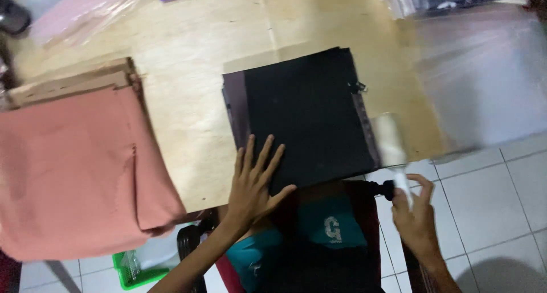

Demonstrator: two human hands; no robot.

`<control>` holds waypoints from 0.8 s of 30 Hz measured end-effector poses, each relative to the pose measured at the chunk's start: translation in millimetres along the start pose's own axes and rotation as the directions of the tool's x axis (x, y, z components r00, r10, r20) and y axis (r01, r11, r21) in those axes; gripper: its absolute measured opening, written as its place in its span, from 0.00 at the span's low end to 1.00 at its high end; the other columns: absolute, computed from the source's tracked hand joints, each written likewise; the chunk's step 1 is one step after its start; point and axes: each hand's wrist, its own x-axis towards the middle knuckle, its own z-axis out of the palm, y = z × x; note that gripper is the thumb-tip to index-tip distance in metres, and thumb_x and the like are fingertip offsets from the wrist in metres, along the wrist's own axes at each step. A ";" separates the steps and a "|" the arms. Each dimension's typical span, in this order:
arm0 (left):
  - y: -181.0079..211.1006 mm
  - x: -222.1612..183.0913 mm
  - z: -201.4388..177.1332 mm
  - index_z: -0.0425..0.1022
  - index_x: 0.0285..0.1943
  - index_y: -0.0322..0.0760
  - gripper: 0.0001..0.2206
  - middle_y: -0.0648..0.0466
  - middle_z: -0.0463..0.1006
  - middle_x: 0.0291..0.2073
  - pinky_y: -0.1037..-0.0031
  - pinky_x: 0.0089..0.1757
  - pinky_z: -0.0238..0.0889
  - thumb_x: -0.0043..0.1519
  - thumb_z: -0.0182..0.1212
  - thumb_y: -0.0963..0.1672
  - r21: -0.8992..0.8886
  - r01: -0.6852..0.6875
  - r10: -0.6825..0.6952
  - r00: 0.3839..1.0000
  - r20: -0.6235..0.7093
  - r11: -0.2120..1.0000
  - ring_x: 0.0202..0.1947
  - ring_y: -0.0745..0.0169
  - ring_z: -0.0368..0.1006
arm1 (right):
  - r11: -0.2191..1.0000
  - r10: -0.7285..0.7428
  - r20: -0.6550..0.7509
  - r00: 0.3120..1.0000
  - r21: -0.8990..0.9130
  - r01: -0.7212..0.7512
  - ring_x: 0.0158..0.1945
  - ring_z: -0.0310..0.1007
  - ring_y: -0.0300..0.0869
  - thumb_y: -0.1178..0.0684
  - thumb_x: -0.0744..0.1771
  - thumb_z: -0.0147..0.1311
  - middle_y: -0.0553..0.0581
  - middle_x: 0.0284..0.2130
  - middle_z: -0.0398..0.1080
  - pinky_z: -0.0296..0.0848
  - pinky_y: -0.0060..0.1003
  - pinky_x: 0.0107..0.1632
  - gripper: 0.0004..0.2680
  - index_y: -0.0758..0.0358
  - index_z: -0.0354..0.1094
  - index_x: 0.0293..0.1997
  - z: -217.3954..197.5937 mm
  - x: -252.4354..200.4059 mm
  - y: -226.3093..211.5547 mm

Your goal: Using a lint roller to remove lint and debris from fabric pieces before folding them into squares on a work table.

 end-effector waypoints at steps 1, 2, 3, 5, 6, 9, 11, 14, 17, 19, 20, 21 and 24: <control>0.9 -2.9 -1.5 0.50 0.81 0.49 0.39 0.50 0.47 0.79 0.49 0.71 0.32 0.64 0.45 0.64 0.006 0.012 -0.012 1.000 -0.006 1.000 0.79 0.39 0.37 | 1.000 -0.012 0.007 1.000 -0.003 0.012 0.22 0.71 0.60 0.52 0.70 0.43 0.71 0.22 0.71 0.66 0.51 0.31 0.14 0.50 0.53 0.64 2.6 -7.1 0.7; 2.0 -3.7 -2.7 0.48 0.81 0.48 0.38 0.50 0.46 0.79 0.49 0.71 0.31 0.65 0.44 0.63 -0.039 0.028 -0.028 1.000 0.010 0.999 0.79 0.40 0.36 | 0.988 -0.100 0.023 0.995 0.120 0.096 0.21 0.63 0.52 0.51 0.71 0.42 0.66 0.22 0.66 0.60 0.44 0.26 0.14 0.51 0.50 0.64 3.7 -12.6 0.0; 2.9 -3.5 -3.5 0.47 0.81 0.48 0.38 0.50 0.45 0.80 0.49 0.71 0.30 0.66 0.42 0.63 -0.084 0.045 -0.043 0.999 0.027 0.995 0.79 0.41 0.34 | 0.954 -0.188 0.030 0.982 0.244 0.175 0.20 0.54 0.44 0.50 0.72 0.41 0.60 0.22 0.60 0.54 0.37 0.22 0.13 0.53 0.47 0.64 4.7 -17.2 -1.0; 5.4 -9.7 -8.9 0.47 0.81 0.48 0.37 0.51 0.46 0.80 0.48 0.71 0.31 0.66 0.43 0.62 -0.099 0.058 -0.055 0.998 0.025 0.993 0.79 0.42 0.35 | 0.956 -0.221 0.078 0.972 0.216 0.200 0.22 0.55 0.44 0.48 0.71 0.40 0.61 0.22 0.62 0.57 0.39 0.25 0.16 0.54 0.47 0.68 10.8 -33.4 -17.1; 5.4 -12.0 -11.5 0.48 0.81 0.48 0.37 0.51 0.47 0.80 0.48 0.71 0.32 0.66 0.44 0.62 -0.115 0.052 -0.050 0.999 0.023 0.992 0.79 0.42 0.36 | 0.955 -0.247 0.113 0.962 0.196 0.222 0.23 0.56 0.45 0.45 0.70 0.40 0.62 0.22 0.63 0.60 0.41 0.29 0.20 0.54 0.47 0.71 15.3 -41.6 -24.7; 6.1 -17.3 -18.5 0.48 0.81 0.49 0.36 0.52 0.46 0.80 0.45 0.70 0.30 0.66 0.44 0.62 -0.161 0.073 -0.064 0.996 0.057 0.984 0.79 0.43 0.33 | 0.929 -0.368 0.064 0.927 0.054 0.365 0.32 0.69 0.47 0.44 0.70 0.44 0.60 0.30 0.72 0.68 0.43 0.38 0.22 0.66 0.58 0.70 27.0 2.0 -12.7; 2.5 -11.9 -21.3 0.46 0.81 0.50 0.37 0.51 0.43 0.80 0.44 0.70 0.27 0.66 0.43 0.62 -0.195 0.097 -0.088 0.995 0.055 0.976 0.80 0.42 0.32 | 0.852 -0.524 0.006 0.852 -0.002 0.524 0.32 0.68 0.47 0.45 0.69 0.50 0.59 0.30 0.70 0.66 0.44 0.38 0.15 0.64 0.62 0.59 23.4 38.0 -41.3; -19.2 16.7 -21.6 0.50 0.79 0.47 0.36 0.46 0.48 0.78 0.41 0.66 0.37 0.65 0.48 0.61 -0.240 0.124 -0.126 0.992 0.010 0.963 0.77 0.37 0.39 | 0.715 -0.699 -0.034 0.714 -0.071 0.696 0.31 0.66 0.44 0.49 0.72 0.55 0.56 0.29 0.67 0.63 0.44 0.35 0.08 0.63 0.66 0.48 20.7 74.8 -113.2; -65.8 73.2 -15.0 0.54 0.78 0.44 0.35 0.42 0.58 0.71 0.38 0.59 0.54 0.65 0.54 0.58 -0.223 0.147 -0.164 0.984 -0.062 0.964 0.70 0.30 0.53 | 0.566 -0.823 0.003 0.568 -0.081 0.820 0.39 0.70 0.53 0.53 0.73 0.59 0.64 0.34 0.69 0.65 0.49 0.40 0.08 0.68 0.68 0.50 38.3 154.0 -159.5; -102.1 110.3 -1.9 0.52 0.79 0.45 0.34 0.42 0.62 0.66 0.37 0.56 0.59 0.66 0.53 0.57 -0.199 0.161 -0.182 0.979 -0.090 0.967 0.65 0.27 0.58 | 0.443 -0.894 0.029 0.446 -0.083 0.893 0.48 0.74 0.65 0.55 0.72 0.63 0.73 0.39 0.73 0.68 0.56 0.49 0.10 0.73 0.70 0.53 58.5 206.4 -181.1; -119.5 127.4 8.3 0.56 0.77 0.48 0.30 0.48 0.63 0.60 0.45 0.52 0.64 0.67 0.52 0.57 -0.098 0.185 -0.189 0.982 -0.027 0.978 0.61 0.36 0.61 | 0.285 -0.950 0.102 0.295 -0.100 0.953 0.50 0.73 0.66 0.54 0.70 0.63 0.72 0.43 0.73 0.66 0.57 0.53 0.11 0.70 0.70 0.55 68.0 224.5 -194.5; -136.9 145.1 18.2 0.60 0.74 0.51 0.27 0.55 0.64 0.53 0.53 0.48 0.69 0.67 0.52 0.56 0.005 0.201 -0.201 0.979 0.035 0.979 0.57 0.45 0.64 | 0.120 -0.975 0.177 0.137 -0.105 0.987 0.53 0.72 0.68 0.54 0.68 0.64 0.70 0.46 0.73 0.64 0.58 0.57 0.14 0.68 0.69 0.57 77.2 242.8 -208.6; -168.0 162.4 52.4 0.71 0.54 0.52 0.18 0.58 0.64 0.44 0.54 0.45 0.69 0.60 0.64 0.55 0.048 0.203 -0.207 0.972 0.114 0.978 0.51 0.49 0.66 | 0.204 -0.928 0.287 0.238 -0.142 0.969 0.51 0.73 0.64 0.52 0.68 0.63 0.66 0.41 0.75 0.64 0.58 0.55 0.11 0.65 0.70 0.52 91.1 251.9 -213.9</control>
